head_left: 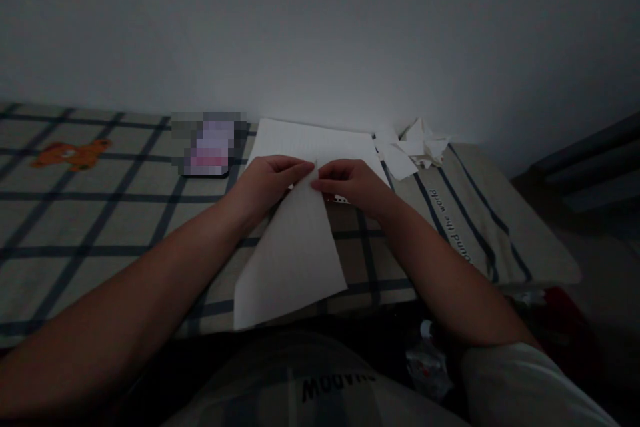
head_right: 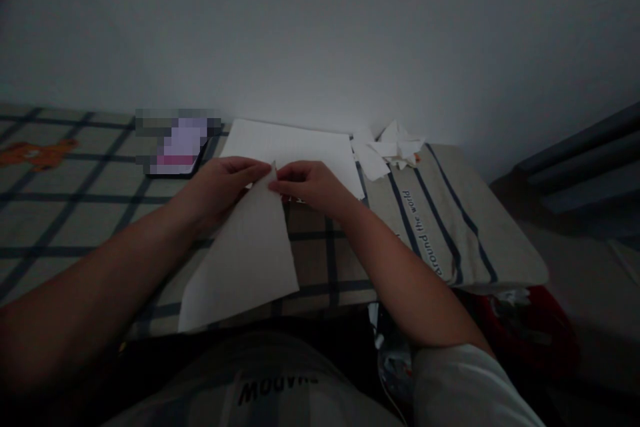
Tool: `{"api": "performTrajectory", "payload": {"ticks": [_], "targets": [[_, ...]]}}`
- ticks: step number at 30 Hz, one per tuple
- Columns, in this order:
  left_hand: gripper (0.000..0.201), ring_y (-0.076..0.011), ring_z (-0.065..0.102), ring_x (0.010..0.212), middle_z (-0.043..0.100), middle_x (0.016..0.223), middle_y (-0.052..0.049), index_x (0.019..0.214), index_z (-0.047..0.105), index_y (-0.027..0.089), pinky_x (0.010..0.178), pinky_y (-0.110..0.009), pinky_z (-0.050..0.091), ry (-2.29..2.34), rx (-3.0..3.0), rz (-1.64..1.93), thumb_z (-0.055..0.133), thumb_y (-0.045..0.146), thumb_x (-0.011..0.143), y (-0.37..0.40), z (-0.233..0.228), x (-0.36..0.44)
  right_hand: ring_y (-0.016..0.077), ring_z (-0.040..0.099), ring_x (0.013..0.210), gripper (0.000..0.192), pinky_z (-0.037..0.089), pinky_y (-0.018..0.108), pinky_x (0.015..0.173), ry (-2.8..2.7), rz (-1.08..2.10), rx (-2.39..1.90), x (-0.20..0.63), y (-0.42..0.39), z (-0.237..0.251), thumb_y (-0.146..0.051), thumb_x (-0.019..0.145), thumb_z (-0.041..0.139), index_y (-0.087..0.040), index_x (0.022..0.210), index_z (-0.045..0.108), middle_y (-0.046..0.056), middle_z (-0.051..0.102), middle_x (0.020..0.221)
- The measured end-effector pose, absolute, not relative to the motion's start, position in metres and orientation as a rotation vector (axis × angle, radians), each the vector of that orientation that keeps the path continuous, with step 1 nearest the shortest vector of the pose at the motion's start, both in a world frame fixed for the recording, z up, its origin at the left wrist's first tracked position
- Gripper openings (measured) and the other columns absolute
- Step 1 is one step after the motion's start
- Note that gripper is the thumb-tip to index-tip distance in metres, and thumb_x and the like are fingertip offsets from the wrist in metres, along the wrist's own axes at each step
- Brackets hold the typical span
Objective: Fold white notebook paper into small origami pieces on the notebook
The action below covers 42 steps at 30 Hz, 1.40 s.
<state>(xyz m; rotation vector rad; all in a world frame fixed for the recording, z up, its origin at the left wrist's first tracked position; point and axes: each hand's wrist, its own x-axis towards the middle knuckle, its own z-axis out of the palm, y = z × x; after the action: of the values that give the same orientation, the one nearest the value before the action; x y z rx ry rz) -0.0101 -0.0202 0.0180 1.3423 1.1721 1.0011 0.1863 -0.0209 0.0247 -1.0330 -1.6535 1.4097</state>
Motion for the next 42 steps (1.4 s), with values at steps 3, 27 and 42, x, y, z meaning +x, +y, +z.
{"api": "performTrajectory", "payload": {"ticks": [3, 27, 42], "targets": [[0.033, -0.0164, 0.061, 0.058, 0.077, 0.077, -0.006, 0.093, 0.082, 0.023, 0.053, -0.030, 0.048, 1.240, 1.401, 1.030, 0.075, 0.052, 0.079, -0.019, 0.014, -0.009, 0.0123, 0.058, 0.066, 0.030, 0.049, 0.029, 0.064, -1.623, 1.437, -1.024, 0.185, -0.019, 0.023, -0.041, 0.071, 0.087, -0.020, 0.082, 0.069, -0.003, 0.064, 0.071], [0.028, -0.0227, 0.073, 0.099, 0.082, 0.105, -0.005, 0.099, 0.082, 0.024, 0.092, -0.035, 0.057, 1.333, 1.594, 1.224, 0.071, 0.047, 0.088, -0.030, 0.014, 0.001, 0.0093, 0.053, 0.059, 0.040, 0.046, 0.027, 0.062, -1.464, 1.543, -1.034, 0.187, -0.018, 0.021, -0.050, 0.069, 0.088, -0.021, 0.070, 0.061, -0.005, 0.061, 0.065], [0.027, -0.0249, 0.073, 0.096, 0.082, 0.096, -0.007, 0.089, 0.082, 0.022, 0.086, -0.035, 0.058, 1.406, 1.530, 1.182, 0.075, 0.048, 0.083, -0.030, 0.018, 0.003, 0.0127, 0.059, 0.067, 0.036, 0.049, 0.030, 0.067, -1.573, 1.413, -1.109, 0.185, -0.019, 0.019, -0.050, 0.070, 0.087, -0.019, 0.074, 0.070, -0.001, 0.066, 0.068]]}}
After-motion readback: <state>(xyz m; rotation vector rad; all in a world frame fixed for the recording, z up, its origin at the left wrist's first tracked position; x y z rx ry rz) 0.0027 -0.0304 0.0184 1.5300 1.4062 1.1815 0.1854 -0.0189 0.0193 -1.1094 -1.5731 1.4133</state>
